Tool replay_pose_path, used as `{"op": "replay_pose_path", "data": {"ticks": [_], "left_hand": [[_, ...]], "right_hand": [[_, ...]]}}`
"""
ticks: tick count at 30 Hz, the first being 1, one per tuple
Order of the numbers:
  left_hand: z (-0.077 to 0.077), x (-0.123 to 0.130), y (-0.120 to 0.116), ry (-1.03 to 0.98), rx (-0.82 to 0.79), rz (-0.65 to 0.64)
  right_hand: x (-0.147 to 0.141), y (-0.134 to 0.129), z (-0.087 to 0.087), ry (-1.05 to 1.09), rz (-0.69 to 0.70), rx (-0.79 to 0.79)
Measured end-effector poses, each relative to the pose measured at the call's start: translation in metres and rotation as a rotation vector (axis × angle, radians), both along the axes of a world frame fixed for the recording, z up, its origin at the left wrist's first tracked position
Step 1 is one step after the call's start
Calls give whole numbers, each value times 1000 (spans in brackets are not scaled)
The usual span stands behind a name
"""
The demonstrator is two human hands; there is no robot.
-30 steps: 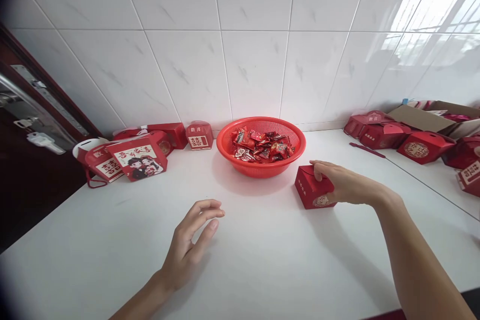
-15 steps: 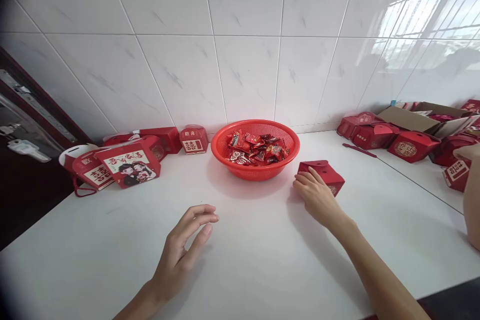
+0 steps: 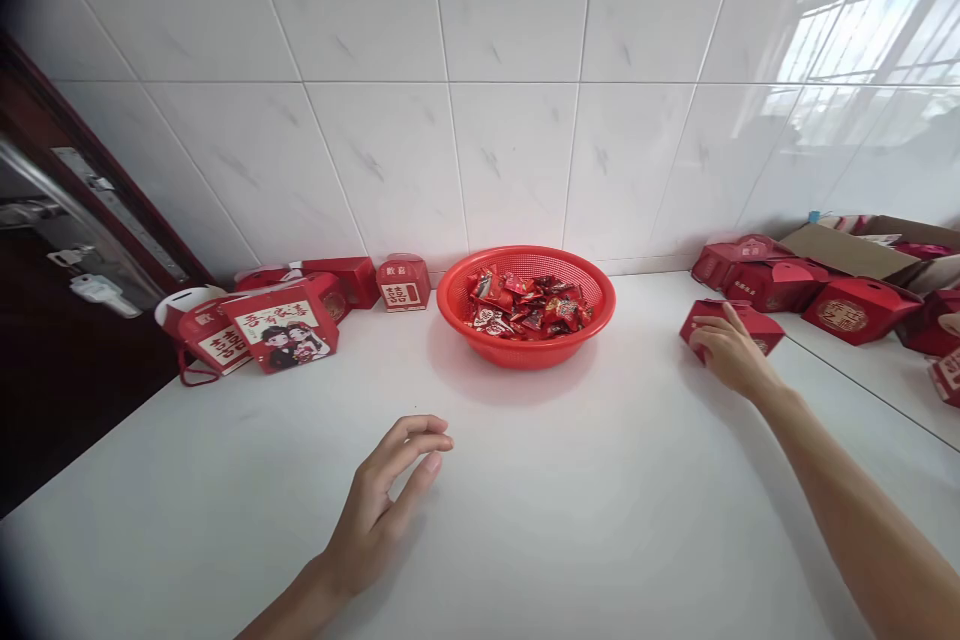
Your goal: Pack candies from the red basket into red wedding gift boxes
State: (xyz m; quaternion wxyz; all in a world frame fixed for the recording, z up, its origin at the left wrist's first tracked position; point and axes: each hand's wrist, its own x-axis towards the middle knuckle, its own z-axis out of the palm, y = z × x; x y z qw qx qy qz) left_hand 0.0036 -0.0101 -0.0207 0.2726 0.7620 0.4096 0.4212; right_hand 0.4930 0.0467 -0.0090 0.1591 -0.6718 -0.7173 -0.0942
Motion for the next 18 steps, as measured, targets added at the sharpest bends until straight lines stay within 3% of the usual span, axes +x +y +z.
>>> {"op": "replay_pose_path", "data": {"ticks": [5,8,10,15,16,17,18], "left_hand": [[-4,-1,4,6,-24,22],[-7,-3,10,-10,-46,42],[-10,-5,15,-32,-60,60],[-21,-14,39,-152,-98,149],[-23,-16,45,-192,-119,179],[-26,-18,52,-245,-150,214],[-28,-21,59,-308,-190,253]], "right_hand": [[40,5,-13,-53,44,162],[52,18,-15,-239,423,600],[46,25,-11,-329,559,751],[-18,20,7,-383,451,900],[-37,15,11,-321,377,886],[-57,10,14,-253,396,988],[-79,4,17,-181,385,990]]}}
